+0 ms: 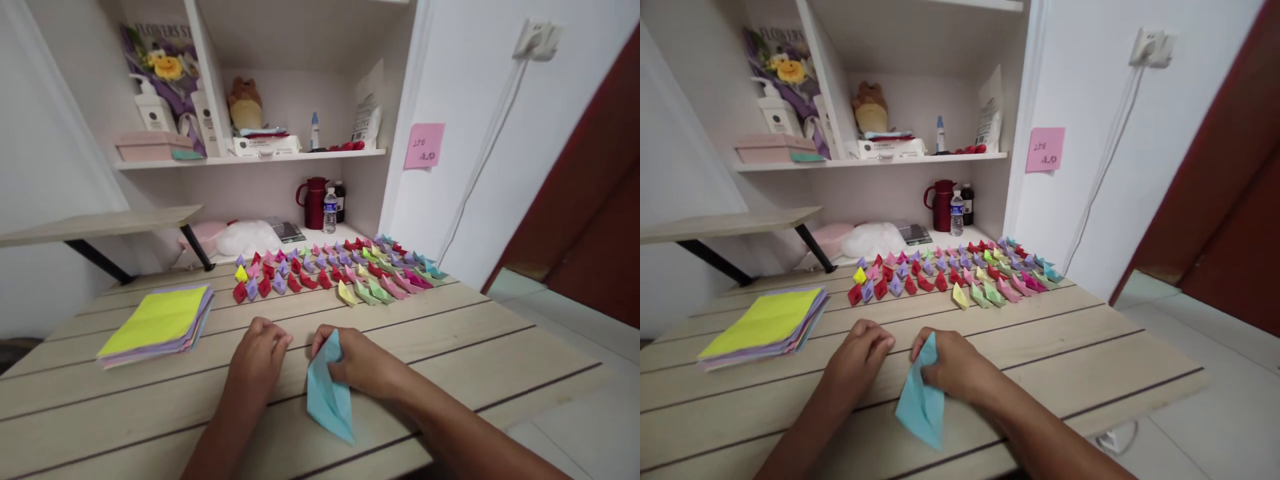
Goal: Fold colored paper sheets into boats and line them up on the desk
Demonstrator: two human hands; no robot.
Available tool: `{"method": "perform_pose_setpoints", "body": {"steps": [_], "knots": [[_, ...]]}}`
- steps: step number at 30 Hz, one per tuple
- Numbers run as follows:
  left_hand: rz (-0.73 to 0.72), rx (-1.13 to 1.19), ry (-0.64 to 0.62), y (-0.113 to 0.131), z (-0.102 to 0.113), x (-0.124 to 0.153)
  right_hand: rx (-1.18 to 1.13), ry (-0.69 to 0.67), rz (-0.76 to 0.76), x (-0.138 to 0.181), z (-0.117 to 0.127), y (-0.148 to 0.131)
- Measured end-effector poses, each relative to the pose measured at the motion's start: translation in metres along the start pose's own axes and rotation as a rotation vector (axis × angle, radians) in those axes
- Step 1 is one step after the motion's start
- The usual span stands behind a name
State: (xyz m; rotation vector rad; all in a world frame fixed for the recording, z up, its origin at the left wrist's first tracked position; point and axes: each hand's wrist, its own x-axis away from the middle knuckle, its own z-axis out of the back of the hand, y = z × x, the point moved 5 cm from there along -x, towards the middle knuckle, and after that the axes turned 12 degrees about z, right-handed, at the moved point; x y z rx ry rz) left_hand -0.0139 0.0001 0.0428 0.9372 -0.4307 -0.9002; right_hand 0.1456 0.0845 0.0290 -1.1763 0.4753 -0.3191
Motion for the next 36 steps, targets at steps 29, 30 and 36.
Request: {"method": "perform_pose_setpoints", "body": {"steps": [29,30,36], "knots": [[-0.207,-0.466,0.126,-0.018,-0.026,0.107,0.553,-0.241,0.364,0.053,-0.009,-0.013],[-0.191,-0.454,0.118,-0.019,-0.025,0.106,0.588,-0.26,0.361,0.057,-0.009,-0.012],[-0.331,-0.524,0.16,-0.018,-0.024,0.107,0.704,-0.347,0.386,0.064,-0.012,-0.017]]}}
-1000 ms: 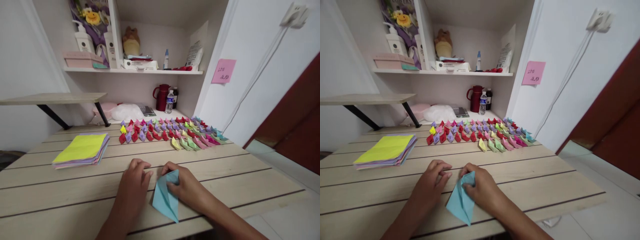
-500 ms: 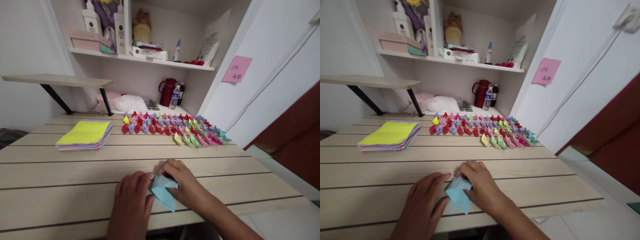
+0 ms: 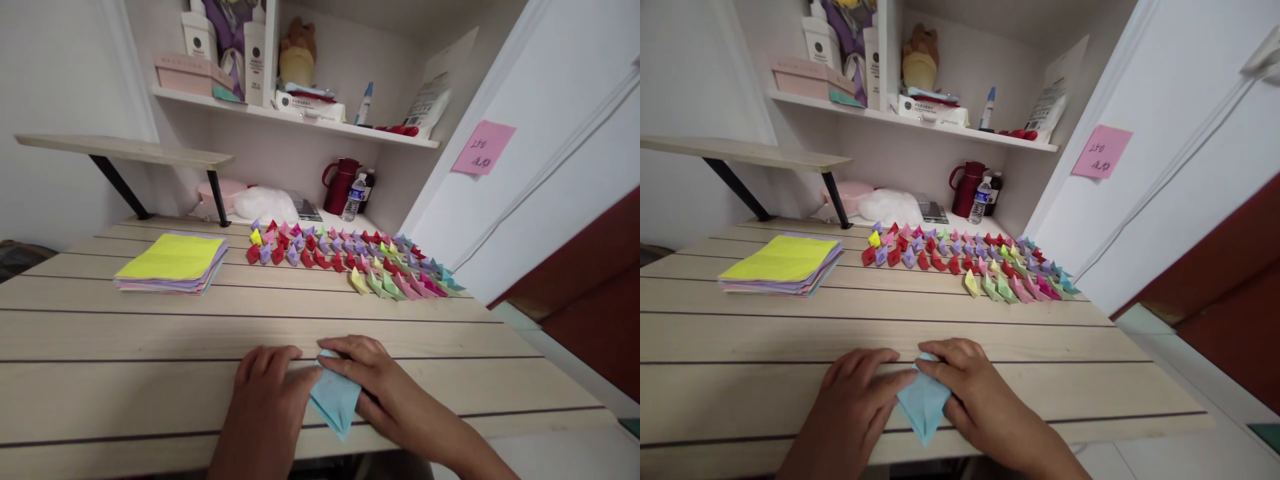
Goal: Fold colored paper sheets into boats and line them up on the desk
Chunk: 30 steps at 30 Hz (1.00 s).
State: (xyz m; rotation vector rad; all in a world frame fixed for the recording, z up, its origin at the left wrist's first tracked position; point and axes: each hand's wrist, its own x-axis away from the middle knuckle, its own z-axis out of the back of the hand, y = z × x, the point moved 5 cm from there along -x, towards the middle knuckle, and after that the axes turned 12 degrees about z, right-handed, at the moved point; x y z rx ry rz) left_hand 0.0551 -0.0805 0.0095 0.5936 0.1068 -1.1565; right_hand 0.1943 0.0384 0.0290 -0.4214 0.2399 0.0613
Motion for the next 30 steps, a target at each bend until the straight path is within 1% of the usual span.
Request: {"method": "perform_pose_setpoints", "body": {"steps": [3,4,5,7,9,10,11,13,16,21,23,26,28,30], "knots": [[-0.12,-0.056,0.041,0.003,0.0,0.002,-0.118,-0.068,0.037,0.0,0.007,-0.002],[-0.134,-0.067,0.066,0.003,0.001,0.002,-0.185,-0.062,0.044,0.001,0.01,-0.001],[-0.144,-0.076,0.089,0.004,0.002,0.002,-0.261,-0.024,0.042,0.003,0.013,0.001],[-0.175,-0.091,0.125,0.007,0.003,0.002,-0.373,0.131,0.001,0.008,0.02,0.008],[-0.199,-0.097,0.147,0.009,0.003,0.003,-0.375,0.275,-0.04,0.014,0.023,0.014],[-0.209,-0.094,0.16,0.01,0.003,0.003,-0.334,0.299,-0.038,0.015,0.023,0.014],[-0.214,-0.087,0.176,0.011,0.004,0.003,-0.278,0.289,-0.023,0.015,0.022,0.012],[-0.221,-0.066,0.199,0.012,0.005,0.004,-0.163,0.209,0.019,0.013,0.017,0.007],[-0.277,-0.06,0.197,0.013,0.008,0.008,-0.029,0.113,0.046,0.011,0.012,0.0],[-0.338,-0.157,0.219,0.014,0.012,0.019,0.059,0.051,0.038,0.018,0.009,-0.008],[-0.375,-0.201,0.172,0.014,0.008,0.023,0.06,0.044,0.019,0.023,0.008,-0.013],[-0.434,-0.232,0.099,0.015,0.003,0.027,0.014,0.072,-0.03,0.033,0.007,-0.017],[-0.46,-0.231,0.098,0.017,0.005,0.028,-0.036,0.105,-0.048,0.039,0.007,-0.018],[-0.463,-0.202,0.128,0.02,0.01,0.026,-0.073,0.139,-0.051,0.042,0.006,-0.018]]}}
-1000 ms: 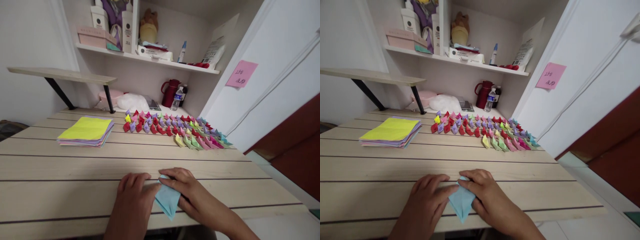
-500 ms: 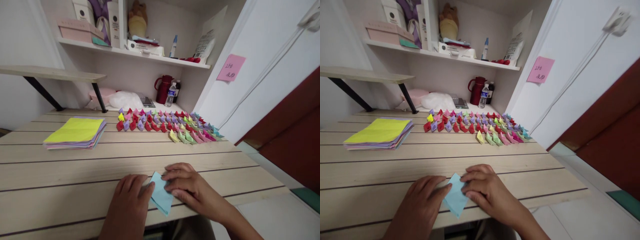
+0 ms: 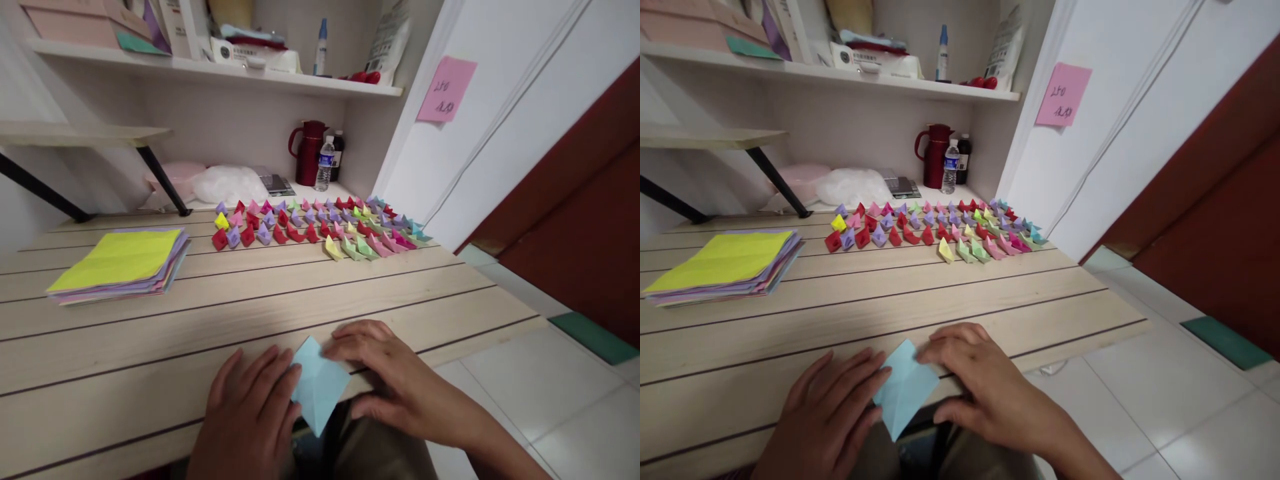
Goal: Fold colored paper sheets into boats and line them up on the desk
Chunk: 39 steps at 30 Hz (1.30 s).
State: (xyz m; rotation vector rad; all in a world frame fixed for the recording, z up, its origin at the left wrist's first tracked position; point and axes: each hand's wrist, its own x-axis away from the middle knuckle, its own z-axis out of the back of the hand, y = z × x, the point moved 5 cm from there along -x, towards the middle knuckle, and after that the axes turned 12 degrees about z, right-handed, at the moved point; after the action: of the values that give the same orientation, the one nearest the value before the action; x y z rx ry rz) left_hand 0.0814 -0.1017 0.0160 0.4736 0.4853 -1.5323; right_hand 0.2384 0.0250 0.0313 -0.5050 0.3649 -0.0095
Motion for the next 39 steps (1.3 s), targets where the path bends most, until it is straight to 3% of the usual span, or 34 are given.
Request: {"method": "perform_pose_setpoints", "body": {"steps": [4,18,23,31,35,39], "knots": [[0.058,0.054,0.026,0.0,0.007,-0.007,-0.008,0.041,-0.024,-0.002,0.0,0.001],[0.074,0.034,-0.015,0.003,0.003,-0.011,-0.039,0.134,-0.092,-0.006,0.001,0.003],[0.091,0.038,-0.017,0.002,0.002,-0.012,0.056,0.198,-0.184,-0.006,-0.002,0.007],[0.139,-0.004,-0.05,0.0,-0.006,-0.006,0.204,0.18,-0.29,-0.009,-0.008,0.01],[0.171,-0.059,0.024,0.0,-0.008,0.002,0.224,0.164,-0.311,-0.011,-0.008,0.01],[0.162,-0.049,0.232,0.008,-0.006,0.007,0.212,0.168,-0.315,-0.012,-0.008,0.01]]}}
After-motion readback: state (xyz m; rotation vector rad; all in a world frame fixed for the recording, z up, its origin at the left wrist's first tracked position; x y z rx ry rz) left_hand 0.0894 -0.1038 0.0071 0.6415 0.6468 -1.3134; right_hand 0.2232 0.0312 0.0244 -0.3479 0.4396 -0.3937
